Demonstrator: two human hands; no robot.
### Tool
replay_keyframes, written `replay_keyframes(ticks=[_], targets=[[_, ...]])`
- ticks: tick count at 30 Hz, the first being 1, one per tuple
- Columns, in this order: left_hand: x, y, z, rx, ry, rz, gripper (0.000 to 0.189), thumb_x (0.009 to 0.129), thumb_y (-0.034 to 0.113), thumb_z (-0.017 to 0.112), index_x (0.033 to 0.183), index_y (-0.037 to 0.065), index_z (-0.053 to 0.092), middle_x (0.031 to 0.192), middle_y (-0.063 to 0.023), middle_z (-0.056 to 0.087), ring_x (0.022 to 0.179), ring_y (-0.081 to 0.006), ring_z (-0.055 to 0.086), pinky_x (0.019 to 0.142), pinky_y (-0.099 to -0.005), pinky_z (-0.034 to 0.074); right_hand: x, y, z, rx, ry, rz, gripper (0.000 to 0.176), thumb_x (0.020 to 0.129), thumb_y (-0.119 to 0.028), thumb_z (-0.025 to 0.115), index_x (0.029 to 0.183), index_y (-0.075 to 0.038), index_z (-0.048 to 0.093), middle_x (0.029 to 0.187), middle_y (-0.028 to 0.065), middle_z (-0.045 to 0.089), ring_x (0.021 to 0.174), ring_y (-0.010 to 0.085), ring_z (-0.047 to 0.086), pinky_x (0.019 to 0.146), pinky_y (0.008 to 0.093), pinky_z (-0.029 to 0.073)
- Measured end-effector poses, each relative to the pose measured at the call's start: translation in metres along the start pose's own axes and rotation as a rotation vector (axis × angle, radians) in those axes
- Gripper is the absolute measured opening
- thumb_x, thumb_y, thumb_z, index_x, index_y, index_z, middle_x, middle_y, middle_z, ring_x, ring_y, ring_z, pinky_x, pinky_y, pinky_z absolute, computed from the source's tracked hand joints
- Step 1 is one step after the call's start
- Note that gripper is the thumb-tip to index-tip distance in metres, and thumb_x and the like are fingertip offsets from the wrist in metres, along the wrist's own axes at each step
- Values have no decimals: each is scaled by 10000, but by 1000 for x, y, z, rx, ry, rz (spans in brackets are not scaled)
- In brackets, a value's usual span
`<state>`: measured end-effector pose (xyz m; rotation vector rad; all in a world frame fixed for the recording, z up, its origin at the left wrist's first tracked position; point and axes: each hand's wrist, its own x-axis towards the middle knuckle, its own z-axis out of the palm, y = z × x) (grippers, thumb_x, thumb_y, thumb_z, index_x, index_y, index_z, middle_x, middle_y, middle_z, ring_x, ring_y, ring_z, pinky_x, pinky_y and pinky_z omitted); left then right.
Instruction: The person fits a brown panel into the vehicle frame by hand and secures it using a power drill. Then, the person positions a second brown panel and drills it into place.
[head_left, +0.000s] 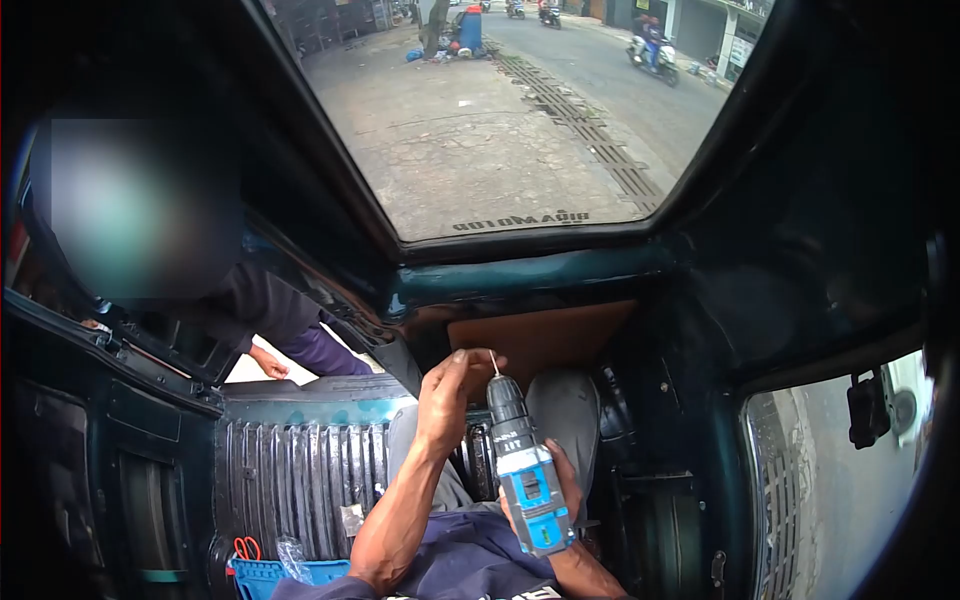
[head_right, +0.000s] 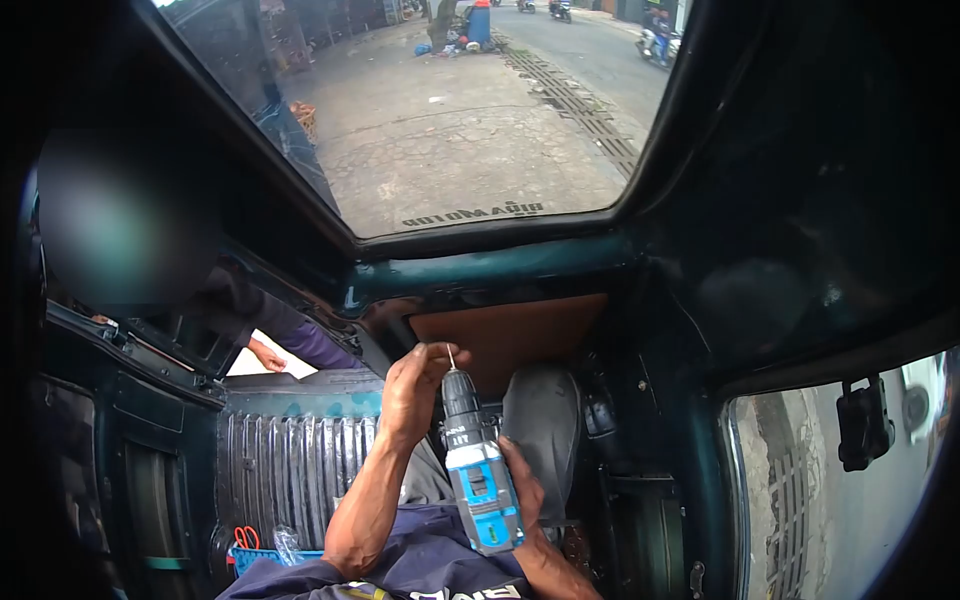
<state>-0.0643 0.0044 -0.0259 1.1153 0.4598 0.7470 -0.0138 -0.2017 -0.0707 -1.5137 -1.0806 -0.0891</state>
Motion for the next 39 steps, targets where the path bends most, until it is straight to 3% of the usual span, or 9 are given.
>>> replay_keyframes(ticks=[1,3,4,6,10,12,29,31,39], targets=[[-7,8,2,0,10,4,464,1067,402,468,1249,0,611,1087,-166,718,1108,-295,679,965,-403,523,8,-1,9,-46,27,-77,795,756,-202,852,1396,71,469,975,126,707,883,219,719,826,346,590],[-18,18,9,-335,-139,-167,547,1074,482,409,1317,13,554,1114,-184,703,1123,-336,674,949,-443,554,-84,99,43,594,-239,890,793,788,-234,851,1407,73,463,1062,152,700,936,229,722,845,353,594],[-21,19,10,-336,-192,-183,612,1069,544,354,1360,26,504,1123,-197,693,1125,-355,670,919,-468,582,-52,65,39,592,-254,890,793,788,-234,851,1407,73,463,1062,152,700,936,229,722,845,353,594],[-22,23,17,-360,-173,-188,507,1071,488,409,1267,34,524,1002,-157,686,935,-335,722,795,-433,619,10,2,33,32,2,-68,812,813,-275,849,1431,62,444,1144,171,685,993,240,716,874,355,595],[-19,26,23,-379,-89,-222,366,1075,401,444,1149,52,525,858,-108,634,684,-290,709,651,-397,613,15,0,39,71,-5,-100,866,797,-311,866,1449,49,424,1209,181,671,1027,246,711,908,368,588],[-18,29,27,-381,-79,-224,354,1076,392,439,1136,54,525,840,-102,622,669,-281,698,638,-393,606,21,-6,37,89,-15,-105,683,848,-103,772,1404,99,431,1198,300,657,1050,406,710,877,429,601],[-8,32,25,-421,-83,-232,333,1077,364,433,1116,47,527,802,-92,605,651,-264,686,631,-378,590,39,-16,41,16,-2,-158,693,853,-100,766,1415,95,410,1142,283,670,982,367,732,798,406,614],[-8,31,25,-434,-78,-240,333,1076,365,433,1113,48,527,802,-91,604,650,-261,682,635,-380,589,31,-9,42,22,-21,-66,880,807,-344,860,1457,31,400,1200,175,673,1042,257,702,939,376,569],[-10,31,25,-447,-74,-258,323,1072,366,432,1103,58,525,814,-88,599,653,-242,670,662,-383,587,43,-21,40,-36,-10,-164,670,859,-114,762,1388,112,417,1087,268,687,908,354,745,756,399,620]])
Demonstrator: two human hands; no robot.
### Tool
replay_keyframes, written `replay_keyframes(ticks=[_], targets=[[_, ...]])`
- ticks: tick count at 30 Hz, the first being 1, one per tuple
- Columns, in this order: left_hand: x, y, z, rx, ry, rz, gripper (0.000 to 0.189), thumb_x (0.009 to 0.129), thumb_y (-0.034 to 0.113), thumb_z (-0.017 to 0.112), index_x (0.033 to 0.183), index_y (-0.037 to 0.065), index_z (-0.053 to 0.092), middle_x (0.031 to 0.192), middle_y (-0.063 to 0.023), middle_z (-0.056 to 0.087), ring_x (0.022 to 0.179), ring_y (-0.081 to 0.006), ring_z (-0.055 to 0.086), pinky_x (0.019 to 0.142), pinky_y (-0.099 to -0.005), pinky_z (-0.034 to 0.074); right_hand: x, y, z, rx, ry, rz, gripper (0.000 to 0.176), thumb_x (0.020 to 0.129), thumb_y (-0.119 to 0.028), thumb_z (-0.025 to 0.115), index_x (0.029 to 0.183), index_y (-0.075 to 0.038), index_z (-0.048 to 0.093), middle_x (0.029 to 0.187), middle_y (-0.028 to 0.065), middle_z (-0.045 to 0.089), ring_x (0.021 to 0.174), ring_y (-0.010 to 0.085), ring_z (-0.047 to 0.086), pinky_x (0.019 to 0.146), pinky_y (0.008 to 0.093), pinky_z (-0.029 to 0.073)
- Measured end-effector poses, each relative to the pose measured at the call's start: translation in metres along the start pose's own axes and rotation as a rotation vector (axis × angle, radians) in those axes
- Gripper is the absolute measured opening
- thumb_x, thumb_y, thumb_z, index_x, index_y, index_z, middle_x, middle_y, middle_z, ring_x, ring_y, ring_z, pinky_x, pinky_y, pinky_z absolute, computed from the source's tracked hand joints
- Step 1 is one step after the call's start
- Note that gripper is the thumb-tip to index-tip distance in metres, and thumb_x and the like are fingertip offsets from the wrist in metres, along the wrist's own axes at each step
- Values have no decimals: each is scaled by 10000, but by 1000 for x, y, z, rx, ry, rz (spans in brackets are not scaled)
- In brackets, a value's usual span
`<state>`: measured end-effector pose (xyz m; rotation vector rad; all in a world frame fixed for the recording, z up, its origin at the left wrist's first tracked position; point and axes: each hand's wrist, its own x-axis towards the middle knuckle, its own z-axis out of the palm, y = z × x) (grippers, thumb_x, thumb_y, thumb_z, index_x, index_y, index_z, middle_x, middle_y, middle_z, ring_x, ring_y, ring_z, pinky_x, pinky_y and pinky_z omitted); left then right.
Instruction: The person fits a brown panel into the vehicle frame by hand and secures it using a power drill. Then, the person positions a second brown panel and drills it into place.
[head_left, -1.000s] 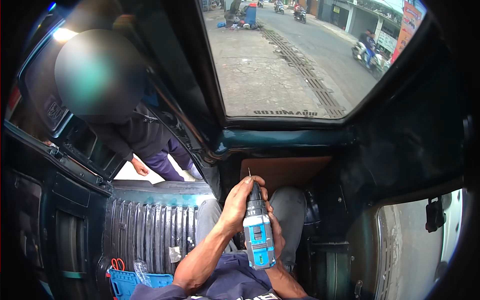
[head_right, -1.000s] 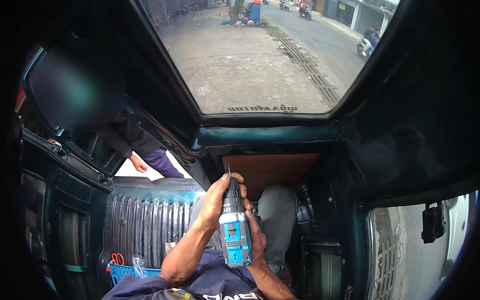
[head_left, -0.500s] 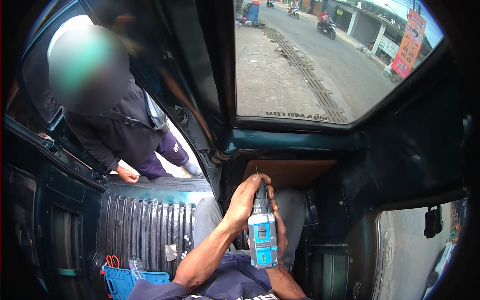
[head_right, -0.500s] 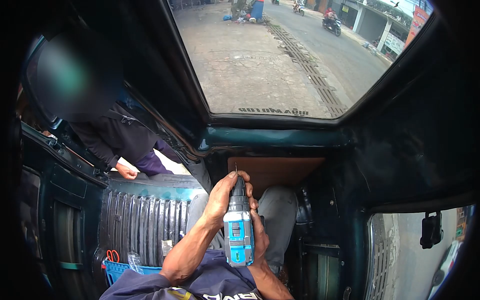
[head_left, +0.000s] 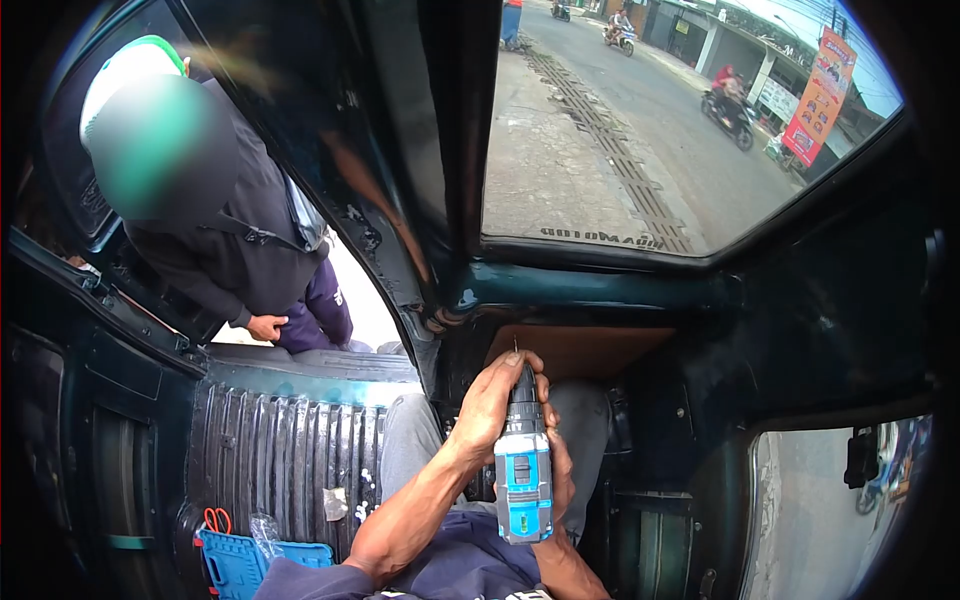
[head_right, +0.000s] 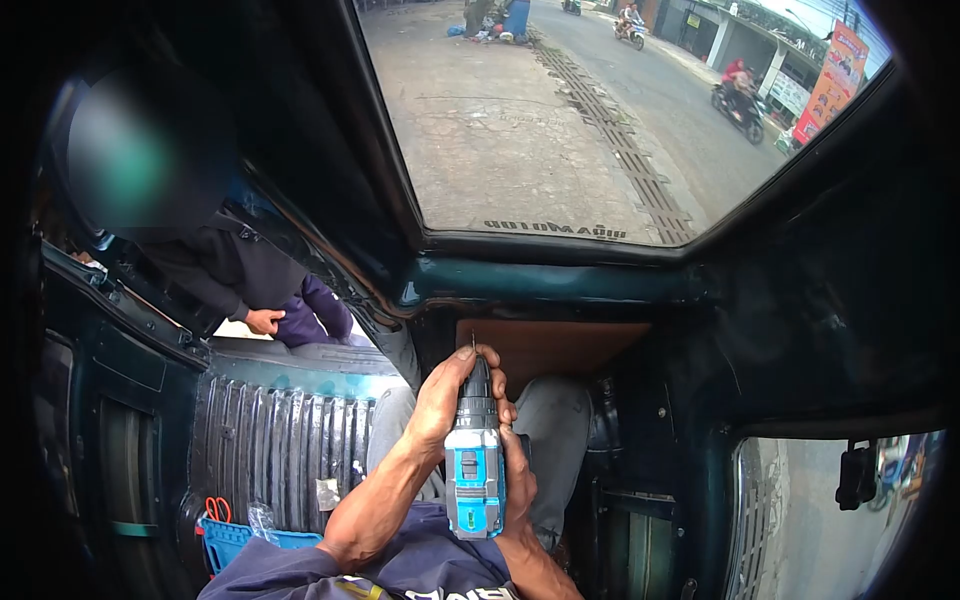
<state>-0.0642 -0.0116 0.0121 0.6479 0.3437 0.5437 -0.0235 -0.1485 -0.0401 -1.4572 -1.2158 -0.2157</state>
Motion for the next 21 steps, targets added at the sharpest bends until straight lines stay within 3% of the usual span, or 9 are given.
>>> replay_keyframes(ticks=[15,17,21], targets=[[-4,-1,1,-4,-26,21,337,1068,378,450,1114,53,528,819,-91,606,662,-225,666,687,-387,585,-17,7,1,35,8,27,667,863,-142,767,1365,138,429,1117,284,677,920,353,744,769,395,622],[-4,-2,1,-51,-32,23,298,1083,326,421,1125,43,506,827,-94,605,680,-234,690,590,-331,598,-9,2,0,9,13,-11,667,866,-139,765,1373,132,424,1100,278,681,919,347,744,763,390,622],[-3,1,1,-48,-33,29,300,1083,329,425,1126,44,508,828,-91,609,680,-234,690,595,-331,598,-11,5,2,24,5,10,661,867,-130,762,1379,120,427,1076,267,687,914,342,744,757,385,621]])
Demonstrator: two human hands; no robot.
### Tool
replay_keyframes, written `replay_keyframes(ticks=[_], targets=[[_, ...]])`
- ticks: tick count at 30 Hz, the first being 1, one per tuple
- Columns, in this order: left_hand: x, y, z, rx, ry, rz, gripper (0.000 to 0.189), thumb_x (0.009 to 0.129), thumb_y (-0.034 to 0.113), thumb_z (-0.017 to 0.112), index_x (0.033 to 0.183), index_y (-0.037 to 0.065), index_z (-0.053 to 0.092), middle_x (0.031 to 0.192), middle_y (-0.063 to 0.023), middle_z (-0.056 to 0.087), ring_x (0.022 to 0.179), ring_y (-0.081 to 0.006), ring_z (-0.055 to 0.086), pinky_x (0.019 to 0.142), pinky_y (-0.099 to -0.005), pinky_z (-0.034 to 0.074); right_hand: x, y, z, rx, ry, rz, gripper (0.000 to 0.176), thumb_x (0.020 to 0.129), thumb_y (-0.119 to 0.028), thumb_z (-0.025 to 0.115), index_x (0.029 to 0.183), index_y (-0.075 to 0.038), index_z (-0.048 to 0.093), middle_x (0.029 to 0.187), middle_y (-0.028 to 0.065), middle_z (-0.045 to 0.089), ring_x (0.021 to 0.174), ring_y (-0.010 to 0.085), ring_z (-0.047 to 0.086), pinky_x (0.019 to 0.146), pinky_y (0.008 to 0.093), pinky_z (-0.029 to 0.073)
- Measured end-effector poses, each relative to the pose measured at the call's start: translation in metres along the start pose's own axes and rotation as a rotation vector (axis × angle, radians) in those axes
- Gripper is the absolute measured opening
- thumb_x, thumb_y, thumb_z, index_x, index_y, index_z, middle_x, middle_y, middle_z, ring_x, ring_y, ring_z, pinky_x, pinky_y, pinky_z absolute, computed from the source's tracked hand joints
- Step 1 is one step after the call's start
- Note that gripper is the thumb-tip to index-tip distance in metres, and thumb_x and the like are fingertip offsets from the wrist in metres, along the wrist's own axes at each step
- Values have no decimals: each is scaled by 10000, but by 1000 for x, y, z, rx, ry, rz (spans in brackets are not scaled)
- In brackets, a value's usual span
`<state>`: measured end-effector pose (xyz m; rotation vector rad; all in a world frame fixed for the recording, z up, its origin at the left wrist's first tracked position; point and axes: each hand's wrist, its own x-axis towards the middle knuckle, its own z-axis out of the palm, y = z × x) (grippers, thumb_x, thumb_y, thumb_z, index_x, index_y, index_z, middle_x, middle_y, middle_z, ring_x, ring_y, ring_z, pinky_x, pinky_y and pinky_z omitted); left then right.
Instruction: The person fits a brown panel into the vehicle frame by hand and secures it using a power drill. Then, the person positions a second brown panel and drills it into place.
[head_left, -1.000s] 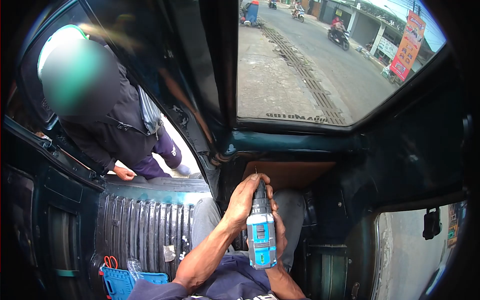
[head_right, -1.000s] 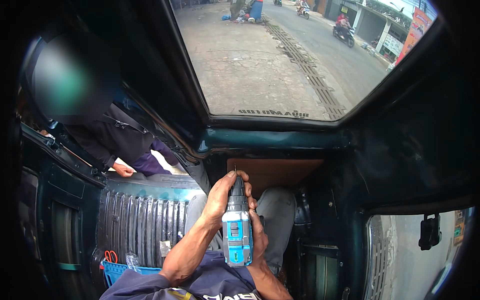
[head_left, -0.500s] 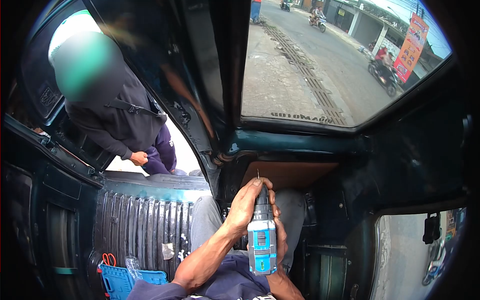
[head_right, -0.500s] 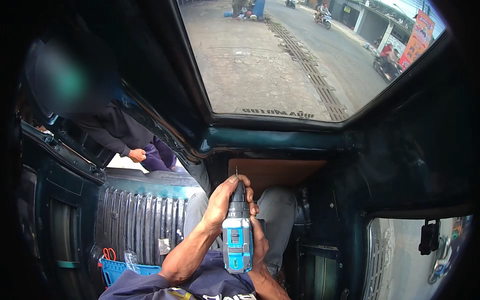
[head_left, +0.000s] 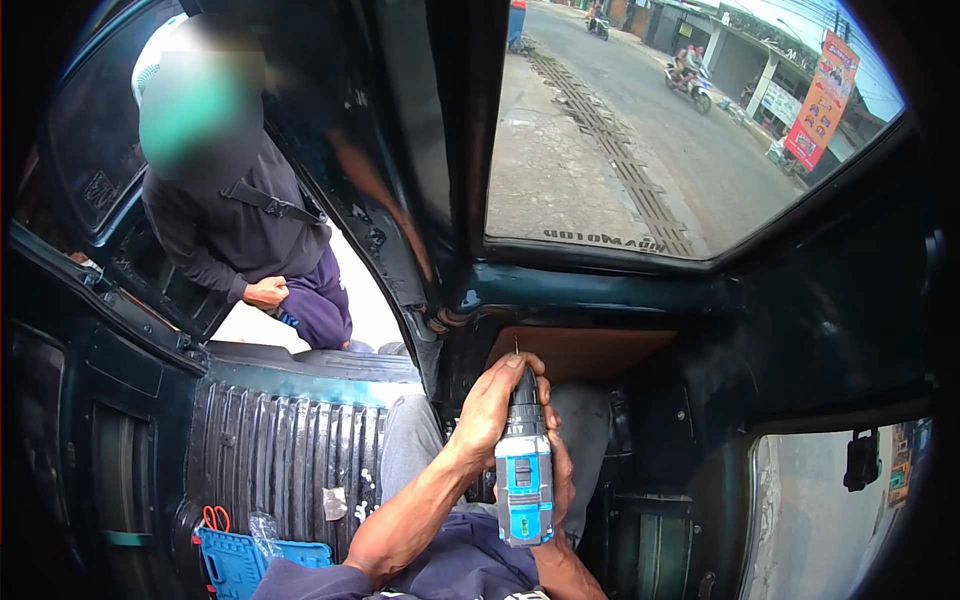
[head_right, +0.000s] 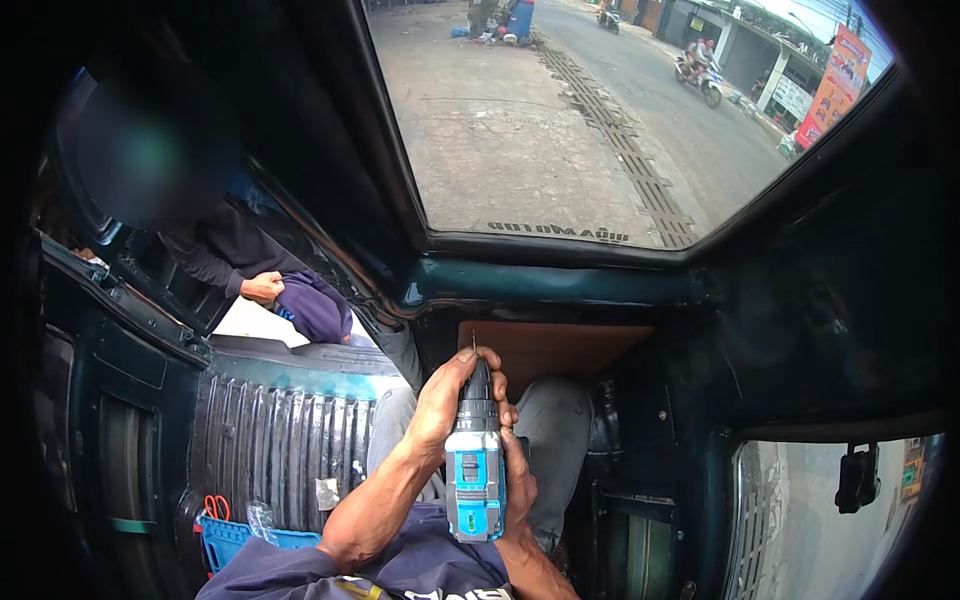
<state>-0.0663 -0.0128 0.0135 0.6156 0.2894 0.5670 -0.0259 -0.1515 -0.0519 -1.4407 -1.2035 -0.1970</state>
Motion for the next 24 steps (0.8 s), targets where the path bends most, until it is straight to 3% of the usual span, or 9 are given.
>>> replay_keyframes(ticks=[3,5,6,8,11,13,15,24], targets=[[3,2,-1,-9,18,-10,306,1085,334,420,1126,45,510,823,-88,602,670,-230,682,598,-330,596,5,0,1,56,-10,10,673,857,-113,763,1391,109,419,1061,258,691,907,347,744,754,384,621],[8,-1,-8,-41,-2,-47,336,1068,378,457,1119,53,527,833,-107,631,701,-264,700,712,-403,602,6,0,0,69,-54,65,717,841,-99,770,1420,95,394,1078,255,693,922,346,745,764,393,621],[7,3,-4,-43,0,-47,336,1068,378,457,1119,53,527,833,-107,631,701,-264,700,712,-403,602,7,-1,0,69,-56,66,717,841,-99,770,1420,95,394,1078,255,693,922,346,745,764,393,621],[3,11,6,-46,85,-135,307,1046,353,531,1092,50,553,833,-130,664,767,-302,734,733,-424,621,5,-2,-1,4,-122,96,752,873,-96,771,1488,0,350,1202,165,658,1015,234,694,889,353,586],[5,11,-10,-81,10,-254,279,1003,318,628,1045,46,577,818,-148,683,815,-331,747,740,-446,632,2,0,1,51,-117,110,743,883,-97,759,1491,4,345,1208,174,646,1026,241,690,883,356,587],[5,10,-2,-140,53,-256,254,963,272,689,994,43,582,769,-133,664,735,-312,735,689,-433,626,1,1,0,47,-112,103,744,884,-92,757,1494,5,342,1206,171,645,1020,236,691,878,357,588],[5,10,1,-169,66,-249,206,983,240,663,937,53,590,739,-97,672,660,-252,728,584,-337,617,-6,4,-2,37,-130,173,744,883,-94,759,1493,4,343,1196,170,649,1013,229,690,875,352,589],[5,16,8,14,111,-223,203,955,213,682,892,47,583,733,-68,634,638,-195,702,560,-303,595,1,6,-5,-10,-157,95,720,891,-74,744,1487,-2,346,1176,154,664,952,231,709,830,337,601]])
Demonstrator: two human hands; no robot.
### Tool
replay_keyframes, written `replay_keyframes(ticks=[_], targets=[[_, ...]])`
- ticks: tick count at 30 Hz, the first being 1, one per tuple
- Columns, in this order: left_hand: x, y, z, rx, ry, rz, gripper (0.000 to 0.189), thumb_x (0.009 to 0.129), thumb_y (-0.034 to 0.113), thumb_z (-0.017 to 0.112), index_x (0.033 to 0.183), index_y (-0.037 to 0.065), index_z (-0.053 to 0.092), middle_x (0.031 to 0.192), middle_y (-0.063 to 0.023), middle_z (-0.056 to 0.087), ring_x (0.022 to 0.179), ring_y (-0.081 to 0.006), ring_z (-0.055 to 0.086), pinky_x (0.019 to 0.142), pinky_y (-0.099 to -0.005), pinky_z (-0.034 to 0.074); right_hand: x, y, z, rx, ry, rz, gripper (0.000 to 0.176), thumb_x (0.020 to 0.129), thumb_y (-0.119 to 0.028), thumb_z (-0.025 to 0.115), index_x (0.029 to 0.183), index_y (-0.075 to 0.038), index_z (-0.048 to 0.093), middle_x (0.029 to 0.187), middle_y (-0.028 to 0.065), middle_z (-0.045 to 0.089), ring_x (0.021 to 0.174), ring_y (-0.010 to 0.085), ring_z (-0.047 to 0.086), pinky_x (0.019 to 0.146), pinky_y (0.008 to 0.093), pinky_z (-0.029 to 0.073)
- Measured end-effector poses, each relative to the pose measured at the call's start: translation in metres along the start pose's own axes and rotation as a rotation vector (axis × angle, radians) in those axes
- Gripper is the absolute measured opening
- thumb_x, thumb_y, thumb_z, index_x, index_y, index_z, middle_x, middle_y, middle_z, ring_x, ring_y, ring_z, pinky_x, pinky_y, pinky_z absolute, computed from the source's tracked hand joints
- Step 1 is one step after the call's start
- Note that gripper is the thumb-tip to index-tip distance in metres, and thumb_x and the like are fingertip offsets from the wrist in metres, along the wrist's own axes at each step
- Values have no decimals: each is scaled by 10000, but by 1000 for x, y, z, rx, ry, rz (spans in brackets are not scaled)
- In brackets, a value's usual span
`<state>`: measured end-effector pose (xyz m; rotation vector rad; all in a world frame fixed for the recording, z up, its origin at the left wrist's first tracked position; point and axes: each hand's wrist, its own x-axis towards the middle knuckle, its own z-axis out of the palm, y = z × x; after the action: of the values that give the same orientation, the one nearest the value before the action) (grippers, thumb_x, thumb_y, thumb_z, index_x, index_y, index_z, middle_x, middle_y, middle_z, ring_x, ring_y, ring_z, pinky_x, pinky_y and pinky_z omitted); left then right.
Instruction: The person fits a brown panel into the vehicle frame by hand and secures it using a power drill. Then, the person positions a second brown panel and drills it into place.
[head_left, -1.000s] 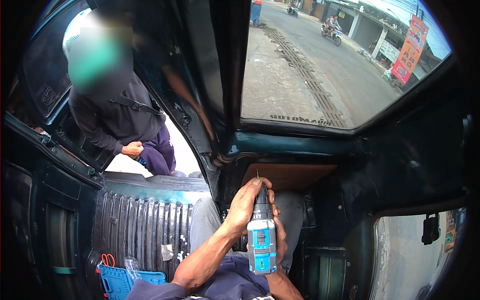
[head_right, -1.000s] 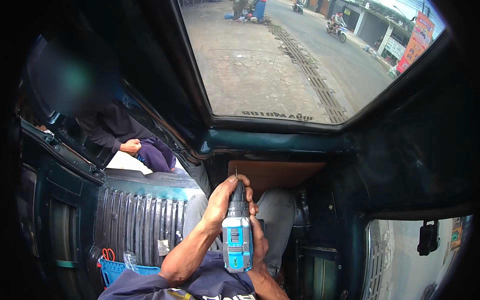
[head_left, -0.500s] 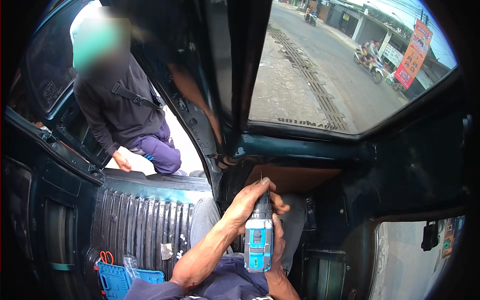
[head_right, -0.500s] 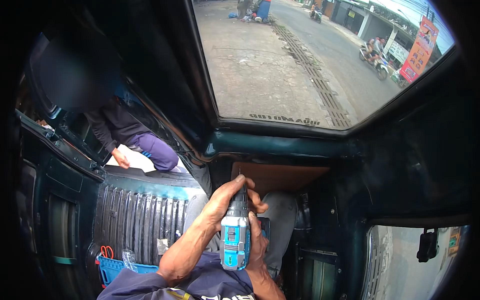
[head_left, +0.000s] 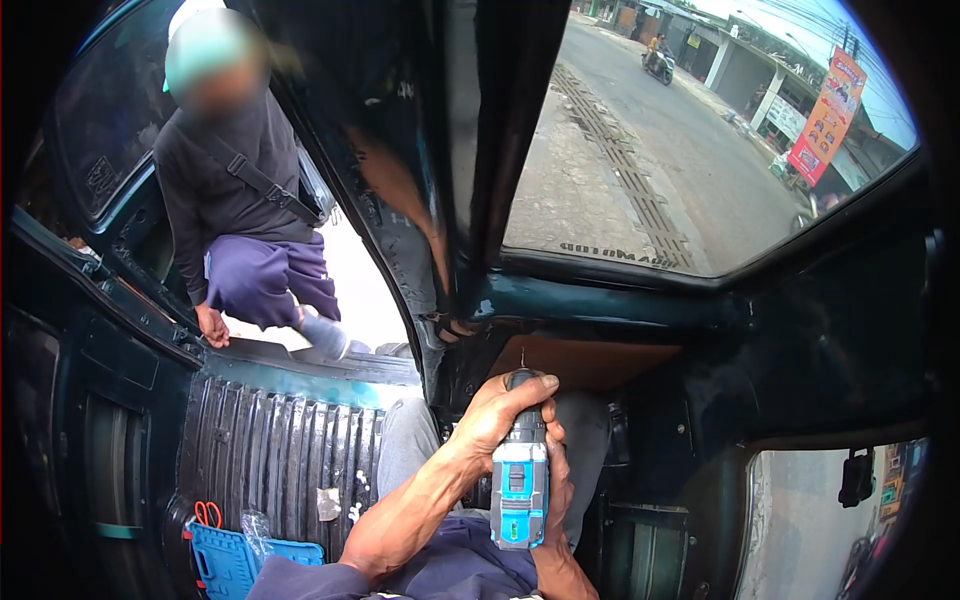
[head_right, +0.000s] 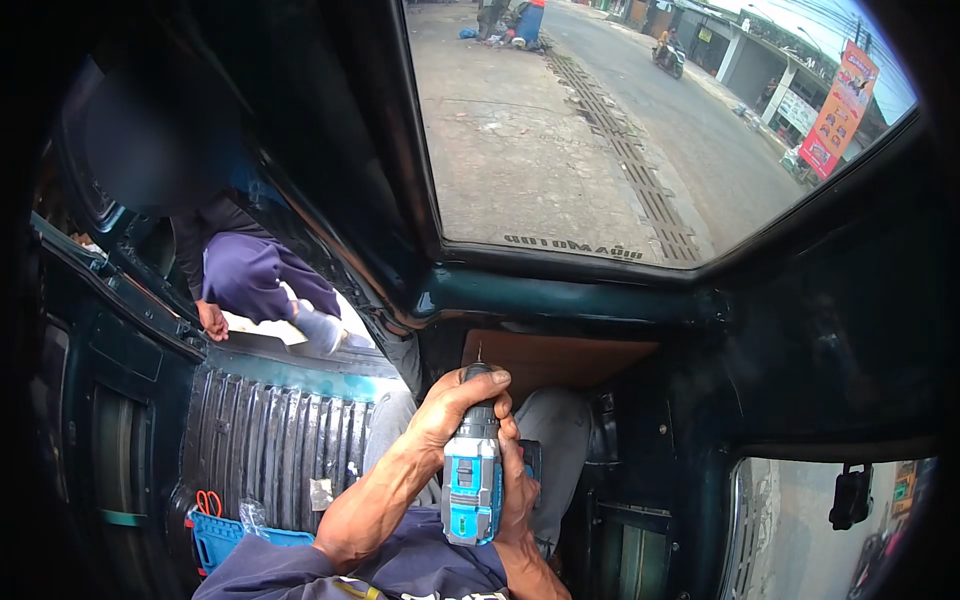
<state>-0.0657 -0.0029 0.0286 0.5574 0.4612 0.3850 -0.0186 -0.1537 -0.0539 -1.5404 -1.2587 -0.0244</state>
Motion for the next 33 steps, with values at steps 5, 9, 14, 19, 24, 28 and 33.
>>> replay_keyframes(ticks=[5,9,14,19,24,28,33], targets=[[-1,2,2,-7,5,-1,203,955,213,679,890,48,580,737,-59,624,630,-183,694,559,-294,588,9,-6,0,-38,22,-40,717,885,-63,747,1480,-3,351,1150,157,674,950,235,716,813,333,606],[-1,4,4,-3,0,6,202,956,213,676,890,46,584,734,-58,623,626,-181,691,556,-291,586,12,-9,0,-82,38,-37,735,870,-67,765,1474,8,352,1133,166,683,956,236,721,809,337,607],[-1,4,6,-13,8,0,195,957,208,674,896,44,587,735,-63,624,628,-187,694,555,-294,588,9,-7,1,-91,45,-4,746,851,-100,790,1458,24,376,1167,188,683,985,263,717,858,368,595],[-3,0,3,-34,5,2,194,964,207,668,949,37,578,746,-73,629,639,-201,705,561,-303,594,3,-5,3,-53,85,-14,764,842,-161,806,1456,32,395,1218,201,669,1043,296,703,906,396,578],[-10,-10,3,-57,-21,53,218,978,227,654,1035,42,552,788,-79,636,700,-216,723,594,-318,612,2,-10,-3,-33,97,-67,711,848,-102,776,1423,104,413,1226,282,664,1039,360,723,853,398,615],[-11,-12,2,-75,-34,49,195,988,223,638,1031,52,554,803,-75,632,728,-211,726,612,-314,619,-10,-4,-5,-65,58,-8,794,854,-287,791,1446,81,410,1273,247,615,1097,356,688,901,413,592],[-14,-16,2,-73,-19,47,177,993,216,629,1024,59,553,800,-71,631,717,-203,724,611,-309,620,-17,-5,-5,-167,80,-29,757,891,-350,743,1418,99,435,1269,271,607,1069,409,693,892,439,599]])
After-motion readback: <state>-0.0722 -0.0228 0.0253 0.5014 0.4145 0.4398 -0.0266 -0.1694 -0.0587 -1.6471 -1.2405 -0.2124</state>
